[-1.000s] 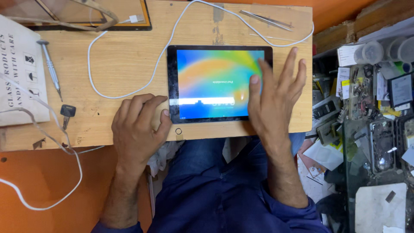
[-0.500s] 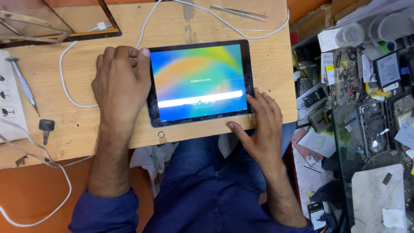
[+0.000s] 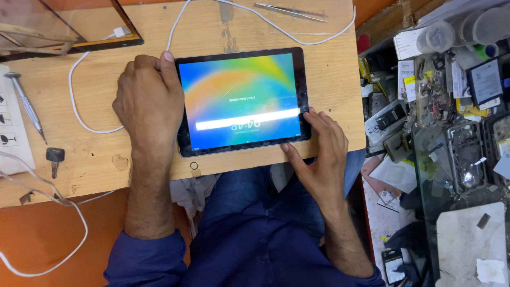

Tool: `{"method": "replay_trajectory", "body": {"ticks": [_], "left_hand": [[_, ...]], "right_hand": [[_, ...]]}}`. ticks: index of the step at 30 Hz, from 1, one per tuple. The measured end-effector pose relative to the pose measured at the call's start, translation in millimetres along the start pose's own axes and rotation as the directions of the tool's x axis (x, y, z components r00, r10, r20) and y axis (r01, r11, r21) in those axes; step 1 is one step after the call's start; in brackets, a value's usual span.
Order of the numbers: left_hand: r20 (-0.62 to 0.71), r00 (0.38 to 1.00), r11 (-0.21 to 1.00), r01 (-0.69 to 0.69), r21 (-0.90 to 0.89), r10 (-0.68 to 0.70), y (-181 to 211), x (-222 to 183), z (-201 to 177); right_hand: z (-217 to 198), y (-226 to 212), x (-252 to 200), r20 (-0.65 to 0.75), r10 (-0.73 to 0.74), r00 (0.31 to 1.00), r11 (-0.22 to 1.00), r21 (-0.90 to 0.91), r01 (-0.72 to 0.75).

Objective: The person removes the screen assembly from a tablet using a prying tool. They then use the tool to disconnect internal components and remove the screen from the device chassis.

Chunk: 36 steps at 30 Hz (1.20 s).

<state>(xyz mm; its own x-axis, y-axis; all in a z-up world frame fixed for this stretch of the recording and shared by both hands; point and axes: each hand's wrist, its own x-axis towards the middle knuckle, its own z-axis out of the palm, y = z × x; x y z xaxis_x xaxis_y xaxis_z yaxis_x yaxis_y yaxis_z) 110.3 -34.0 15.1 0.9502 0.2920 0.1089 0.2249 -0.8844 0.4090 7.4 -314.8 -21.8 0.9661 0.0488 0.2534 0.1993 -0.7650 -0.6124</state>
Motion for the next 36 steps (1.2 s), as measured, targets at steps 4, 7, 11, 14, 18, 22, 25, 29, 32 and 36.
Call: {"method": "replay_trajectory", "body": {"ticks": [4, 7, 11, 14, 18, 22, 25, 29, 32, 36], "left_hand": [[-0.082, 0.981, 0.984, -0.176, 0.021, 0.177, 12.3, -22.6, -14.3], [-0.051, 0.897, 0.893, -0.442, -0.08, 0.439, 21.5, -24.7, -15.0], [0.038, 0.69, 0.672, -0.689, -0.272, 0.722, 48.8, -5.0, 5.2], [0.037, 0.622, 0.612, -0.756, -0.234, 0.782, 77.8, 29.9, 36.0], [0.199, 0.673, 0.701, -0.671, -0.243, 0.713, 105.0, 56.4, 74.1], [0.257, 0.708, 0.753, -0.624, -0.211, 0.658, 114.6, 60.7, 96.1], [0.224, 0.709, 0.743, -0.641, -0.191, 0.669, 115.8, 60.5, 100.3], [0.23, 0.713, 0.749, -0.636, -0.184, 0.662, 117.4, 59.9, 100.8], [0.206, 0.735, 0.763, -0.617, -0.191, 0.646, 119.8, 56.9, 100.8], [0.26, 0.773, 0.812, -0.575, -0.1, 0.579, 128.6, 51.4, 104.4]], "right_hand": [[-10.7, 16.9, -2.3, -0.045, 0.042, 0.998, 0.981, 0.19, -0.032], [-29.8, 39.4, 5.2, 0.173, 0.438, 0.882, 0.598, 0.676, -0.43], [-47.8, 59.5, 19.7, 0.594, 0.226, 0.772, 0.23, 0.738, -0.635], [-43.0, 61.4, 22.2, 0.611, 0.221, 0.76, 0.267, 0.711, -0.65], [-35.3, 58.2, 26.0, 0.607, 0.255, 0.753, 0.326, 0.679, -0.658], [-35.5, 59.9, 26.3, 0.624, 0.252, 0.74, 0.262, 0.692, -0.673], [-35.8, 62.2, 27.3, 0.651, 0.242, 0.72, 0.212, 0.689, -0.694], [-37.5, 63.3, 28.5, 0.66, 0.21, 0.722, 0.164, 0.704, -0.691], [-39.2, 63.1, 30.1, 0.671, 0.215, 0.71, 0.139, 0.698, -0.702], [-41.3, 63.8, 33.7, 0.693, 0.195, 0.694, 0.077, 0.694, -0.716]]}}
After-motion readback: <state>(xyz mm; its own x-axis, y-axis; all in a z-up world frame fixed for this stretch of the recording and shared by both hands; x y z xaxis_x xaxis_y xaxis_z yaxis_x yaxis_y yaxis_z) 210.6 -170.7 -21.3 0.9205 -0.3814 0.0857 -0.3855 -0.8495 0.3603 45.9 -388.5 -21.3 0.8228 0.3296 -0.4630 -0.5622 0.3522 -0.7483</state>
